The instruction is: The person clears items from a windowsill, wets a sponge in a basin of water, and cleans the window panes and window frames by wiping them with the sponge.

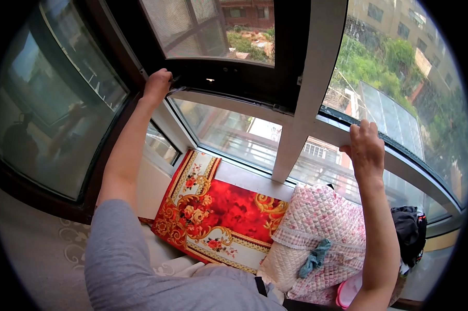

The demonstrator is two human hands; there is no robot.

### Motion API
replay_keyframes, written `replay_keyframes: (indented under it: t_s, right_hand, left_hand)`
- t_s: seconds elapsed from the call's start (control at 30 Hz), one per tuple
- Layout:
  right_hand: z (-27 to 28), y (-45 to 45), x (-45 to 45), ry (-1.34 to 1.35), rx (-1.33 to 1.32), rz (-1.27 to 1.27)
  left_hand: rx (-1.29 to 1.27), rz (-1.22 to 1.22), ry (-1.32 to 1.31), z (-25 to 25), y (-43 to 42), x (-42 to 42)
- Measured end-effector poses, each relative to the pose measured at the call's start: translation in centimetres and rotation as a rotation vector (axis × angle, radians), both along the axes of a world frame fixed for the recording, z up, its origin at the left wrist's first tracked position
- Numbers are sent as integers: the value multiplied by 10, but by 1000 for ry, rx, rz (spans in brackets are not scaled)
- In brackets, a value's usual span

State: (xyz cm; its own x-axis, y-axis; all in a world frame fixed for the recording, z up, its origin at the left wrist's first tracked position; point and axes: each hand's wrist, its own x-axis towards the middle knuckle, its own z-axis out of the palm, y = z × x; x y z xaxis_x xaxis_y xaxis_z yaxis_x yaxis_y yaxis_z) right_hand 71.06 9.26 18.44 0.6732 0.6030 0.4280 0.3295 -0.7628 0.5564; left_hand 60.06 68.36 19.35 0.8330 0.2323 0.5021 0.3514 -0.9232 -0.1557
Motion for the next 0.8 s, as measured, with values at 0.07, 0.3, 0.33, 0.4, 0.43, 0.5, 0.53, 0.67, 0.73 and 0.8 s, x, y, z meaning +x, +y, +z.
replay_keyframes:
  t_s: [0.07,0.3,0.33,0.4,0.43,0.5,0.53,0.67,0.73,0.8]
  right_hand:
    - [-1,0,0,-15,-19,-10]
    - [0,1,-2,-40,-39,-14]
    - [1,1,-2,-35,-33,-10]
    - [1,1,-2,-27,-18,-4]
    - [0,0,-2,-22,-11,11]
    - [1,-1,0,-17,2,37]
    - [3,-2,-1,-23,-3,29]
    - [0,-2,0,-17,6,40]
    - [2,-1,-1,-12,15,43]
    - [2,1,-2,-13,8,21]
  left_hand:
    - [-52,-62,-6,4,-6,-4]
    - [89,-54,152,4,-3,-13]
    - [133,-43,167,3,2,-12]
    - [224,-24,196,1,11,-7]
    - [183,54,259,1,16,-4]
    - [101,209,378,1,25,4]
    - [82,197,348,3,29,8]
    - [-71,125,271,10,30,4]
    - [14,-8,274,15,20,-1]
    - [72,-46,291,16,4,-1]
